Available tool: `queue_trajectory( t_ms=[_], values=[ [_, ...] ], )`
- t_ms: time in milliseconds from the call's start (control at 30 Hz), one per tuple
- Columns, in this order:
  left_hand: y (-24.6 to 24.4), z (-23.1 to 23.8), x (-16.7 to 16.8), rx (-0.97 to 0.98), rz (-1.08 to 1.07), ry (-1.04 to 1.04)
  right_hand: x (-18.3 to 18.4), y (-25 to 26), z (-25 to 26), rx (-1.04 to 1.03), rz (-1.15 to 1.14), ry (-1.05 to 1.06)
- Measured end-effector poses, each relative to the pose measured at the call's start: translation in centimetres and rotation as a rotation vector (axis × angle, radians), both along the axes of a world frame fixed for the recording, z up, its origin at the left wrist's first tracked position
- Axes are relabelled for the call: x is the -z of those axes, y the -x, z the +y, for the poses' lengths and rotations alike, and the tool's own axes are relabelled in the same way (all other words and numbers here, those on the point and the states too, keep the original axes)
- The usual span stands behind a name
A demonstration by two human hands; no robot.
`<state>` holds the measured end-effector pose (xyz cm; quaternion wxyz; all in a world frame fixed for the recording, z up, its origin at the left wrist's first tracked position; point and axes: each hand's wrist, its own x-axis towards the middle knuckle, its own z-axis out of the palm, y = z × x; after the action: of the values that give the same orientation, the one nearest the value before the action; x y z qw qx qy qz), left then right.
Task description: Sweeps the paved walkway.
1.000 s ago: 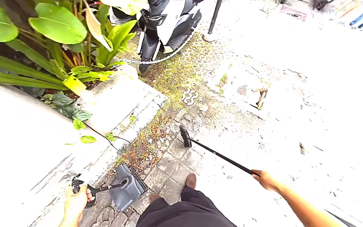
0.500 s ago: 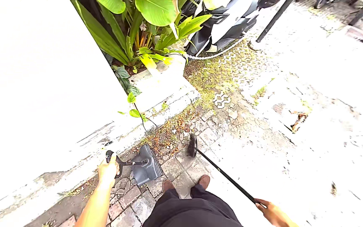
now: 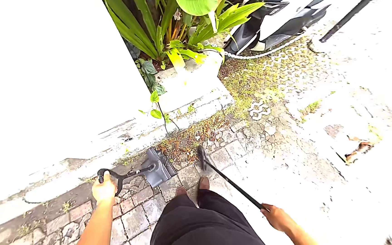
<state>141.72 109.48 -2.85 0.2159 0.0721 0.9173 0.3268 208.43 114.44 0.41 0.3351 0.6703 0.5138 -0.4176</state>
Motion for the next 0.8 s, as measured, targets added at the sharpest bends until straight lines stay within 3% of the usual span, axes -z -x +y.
queue_trajectory(
  t_ms=[67, 167, 200, 333, 433, 567, 667, 800],
  values=[
    [-0.5, 1.4, -0.3, 0.015, 0.019, 0.036, 2.0, -0.3, 1.2, 0.202, 0.121, 0.025],
    [-1.1, 3.2, -0.5, 0.034, 0.04, 0.082, 1.4, -2.4, 2.2, 0.477, 0.203, 0.06],
    [-1.3, 3.7, -0.5, 0.038, 0.046, 0.095, 0.9, -3.6, 2.6, 0.471, 0.202, 0.027],
    [-2.1, 3.8, 0.0, 0.036, 0.06, 0.086, -1.8, -9.5, 4.6, 0.079, 0.062, -0.225],
    [-2.5, 4.1, -0.4, 0.025, 0.045, 0.054, -4.5, -11.3, 6.4, -0.091, -0.102, -0.354],
    [-2.2, 3.3, -0.2, 0.002, 0.048, 0.022, -5.8, -10.0, 9.2, -0.179, -0.297, -0.258],
    [-1.8, 3.2, -0.2, -0.004, 0.061, 0.04, -2.1, -8.4, 10.3, -0.1, -0.131, -0.115],
    [-1.9, 3.4, -0.4, -0.008, 0.037, 0.045, 2.0, -4.2, 8.7, 0.212, 0.099, -0.005]
  ],
)
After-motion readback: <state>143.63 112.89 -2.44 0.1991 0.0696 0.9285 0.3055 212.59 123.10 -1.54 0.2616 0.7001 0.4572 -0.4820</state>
